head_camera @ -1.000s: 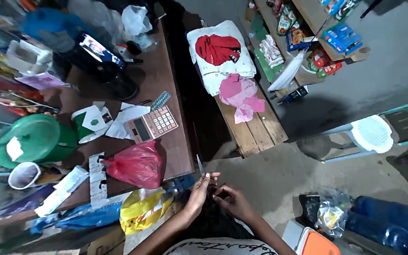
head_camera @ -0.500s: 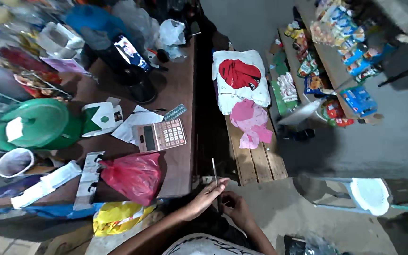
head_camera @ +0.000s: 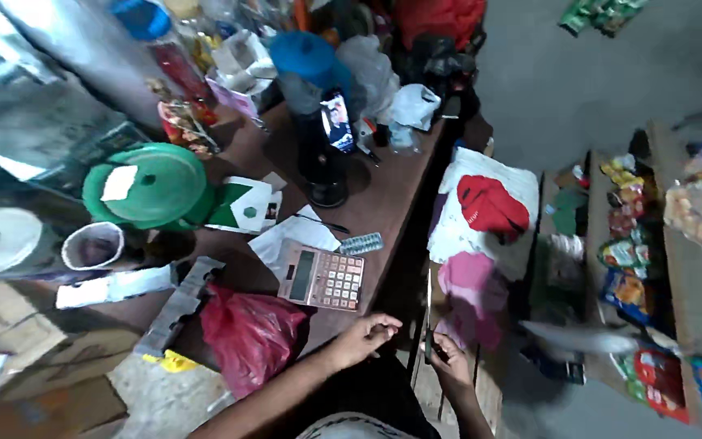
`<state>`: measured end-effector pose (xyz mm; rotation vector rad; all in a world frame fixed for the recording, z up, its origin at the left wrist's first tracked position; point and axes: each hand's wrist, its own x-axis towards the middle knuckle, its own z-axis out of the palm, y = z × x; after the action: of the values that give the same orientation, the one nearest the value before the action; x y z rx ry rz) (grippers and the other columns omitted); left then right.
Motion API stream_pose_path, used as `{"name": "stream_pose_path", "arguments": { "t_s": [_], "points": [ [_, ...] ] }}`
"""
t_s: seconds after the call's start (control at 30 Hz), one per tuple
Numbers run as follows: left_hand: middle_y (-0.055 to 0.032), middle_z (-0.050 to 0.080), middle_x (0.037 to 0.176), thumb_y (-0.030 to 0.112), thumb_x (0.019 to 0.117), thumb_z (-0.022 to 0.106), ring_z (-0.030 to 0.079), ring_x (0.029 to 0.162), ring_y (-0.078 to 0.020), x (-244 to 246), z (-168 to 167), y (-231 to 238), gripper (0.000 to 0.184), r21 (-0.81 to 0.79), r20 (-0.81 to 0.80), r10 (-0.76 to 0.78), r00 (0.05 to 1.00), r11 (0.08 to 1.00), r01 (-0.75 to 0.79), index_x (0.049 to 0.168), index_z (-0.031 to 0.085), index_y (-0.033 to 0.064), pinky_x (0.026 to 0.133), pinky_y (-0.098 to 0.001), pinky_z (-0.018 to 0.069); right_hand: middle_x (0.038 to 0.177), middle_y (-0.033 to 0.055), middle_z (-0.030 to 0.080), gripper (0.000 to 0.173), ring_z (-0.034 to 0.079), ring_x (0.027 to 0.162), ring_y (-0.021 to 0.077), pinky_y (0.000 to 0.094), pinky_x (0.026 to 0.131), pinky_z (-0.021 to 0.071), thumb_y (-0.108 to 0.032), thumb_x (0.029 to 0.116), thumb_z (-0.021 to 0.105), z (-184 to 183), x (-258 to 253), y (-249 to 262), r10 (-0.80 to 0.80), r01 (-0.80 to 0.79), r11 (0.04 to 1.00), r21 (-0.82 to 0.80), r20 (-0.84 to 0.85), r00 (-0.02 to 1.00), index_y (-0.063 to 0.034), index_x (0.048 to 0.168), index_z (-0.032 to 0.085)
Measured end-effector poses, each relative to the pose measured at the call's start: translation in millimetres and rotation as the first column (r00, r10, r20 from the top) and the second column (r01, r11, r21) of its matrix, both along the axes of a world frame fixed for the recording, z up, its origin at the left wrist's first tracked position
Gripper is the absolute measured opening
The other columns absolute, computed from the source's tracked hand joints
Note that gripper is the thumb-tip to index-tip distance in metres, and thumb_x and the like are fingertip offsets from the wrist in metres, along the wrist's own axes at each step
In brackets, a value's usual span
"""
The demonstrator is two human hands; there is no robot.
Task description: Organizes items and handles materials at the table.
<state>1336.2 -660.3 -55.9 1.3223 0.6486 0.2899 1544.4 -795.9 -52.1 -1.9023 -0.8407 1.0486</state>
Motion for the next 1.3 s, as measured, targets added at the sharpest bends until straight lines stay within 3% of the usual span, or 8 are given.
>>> {"name": "stream_pose_path", "arguments": {
  "t_s": [0.13,0.33,0.53,0.73,0.83,0.93,1.1,1.3],
  "points": [
    [-0.0136,0.066,0.123,0.012,0.1037,0.051,0.066,0.108,-0.0142,-24.2,13.4,39.8,0.030,0.165,-0.059,0.310,0.949,0.940,-0.297,0.127,0.065,-0.0010,0.098,-0.0318,0.0543,0.108,0.0173,0.074,0.033,0.072,0.098,0.0191,0.0359,0.091,0.0582,-0.006,0.0905,0.072,9.2,26.0,89.3,0.274,-0.266,0.962,-0.064,0.207,0.939,0.0062,0.121,0.068],
    [-0.0227,0.066,0.126,0.016,0.1013,0.056,0.060,0.124,-0.0397,-29.8,8.2,56.8,0.029,0.571,-0.286,0.576,0.766,0.744,-0.346,0.120,0.070,-0.0014,0.108,-0.0542,0.0443,0.118,0.0251,0.069,0.037,0.068,0.108,0.0367,0.0515,0.098,0.0529,-0.016,0.0962,0.070,9.0,57.8,225.9,0.638,-0.536,0.770,-0.346,0.428,0.641,0.0053,0.126,0.066],
    [-0.0202,0.068,0.120,0.018,0.0975,0.061,0.060,0.121,-0.0420,11.9,-8.1,29.6,0.025,0.671,-0.334,0.762,0.555,0.606,-0.427,0.114,0.072,0.0026,0.105,-0.0585,0.0458,0.108,0.0265,0.069,0.042,0.070,0.097,0.0418,0.0592,0.087,0.0554,-0.015,0.0945,0.073,-12.2,86.1,326.0,0.720,-0.657,0.654,-0.375,0.575,0.388,0.0070,0.127,0.059],
    [-0.0215,0.065,0.128,0.014,0.0871,0.071,0.057,0.125,-0.0450,26.7,-8.3,29.1,0.031,0.761,-0.338,0.883,0.325,0.460,-0.458,0.117,0.072,0.0053,0.103,-0.0594,0.0475,0.121,0.0283,0.064,0.030,0.065,0.111,0.0439,0.0576,0.096,0.0533,-0.019,0.1005,0.065,-16.7,89.0,374.5,0.769,-0.781,0.497,-0.377,0.610,0.194,0.0055,0.116,0.070],
    [-0.0250,0.059,0.137,0.008,0.0975,0.060,0.053,0.132,-0.0445,8.2,3.5,52.1,0.031,0.720,-0.487,0.855,0.181,0.510,-0.470,0.127,0.066,0.0015,0.109,-0.0574,0.0431,0.118,0.0266,0.066,0.024,0.066,0.108,0.0428,0.0568,0.094,0.0549,-0.015,0.0992,0.064,-15.3,75.1,373.0,0.760,-0.889,0.394,-0.235,0.627,0.171,0.0041,0.112,0.072],
    [-0.0261,0.057,0.138,0.008,0.1004,0.058,0.050,0.134,-0.0440,-16.3,6.3,78.9,0.038,0.618,-0.696,0.716,0.053,0.635,-0.463,0.138,0.059,0.0012,0.115,-0.0588,0.0345,0.124,0.0244,0.067,0.025,0.066,0.115,0.0389,0.0523,0.100,0.0540,-0.013,0.0993,0.062,-21.2,46.1,366.1,0.839,-0.977,0.131,-0.168,0.544,0.019,0.0042,0.113,0.072],
    [-0.0220,0.067,0.120,0.014,0.0996,0.063,0.062,0.117,-0.0412,-47.2,-4.4,98.9,0.030,0.474,-0.787,0.604,0.126,0.722,-0.505,0.128,0.066,0.0054,0.104,-0.0615,0.0414,0.133,0.0211,0.065,0.026,0.064,0.121,0.0380,0.0509,0.103,0.0522,-0.007,0.0989,0.057,-47.7,-20.0,358.2,0.815,-0.992,-0.129,0.003,0.570,-0.105,0.0013,0.117,0.073],
    [-0.0151,0.070,0.111,0.018,0.1024,0.062,0.068,0.102,-0.0301,-63.7,17.6,80.7,0.024,0.466,-0.488,0.814,0.315,0.548,-0.694,0.121,0.070,0.0045,0.094,-0.0522,0.0528,0.140,0.0204,0.061,0.032,0.061,0.127,0.0400,0.0574,0.105,0.0482,-0.005,0.1002,0.052,-62.9,-66.7,376.5,0.798,-0.977,-0.213,-0.024,0.572,-0.188,-0.0001,0.125,0.071]
  ]
}}
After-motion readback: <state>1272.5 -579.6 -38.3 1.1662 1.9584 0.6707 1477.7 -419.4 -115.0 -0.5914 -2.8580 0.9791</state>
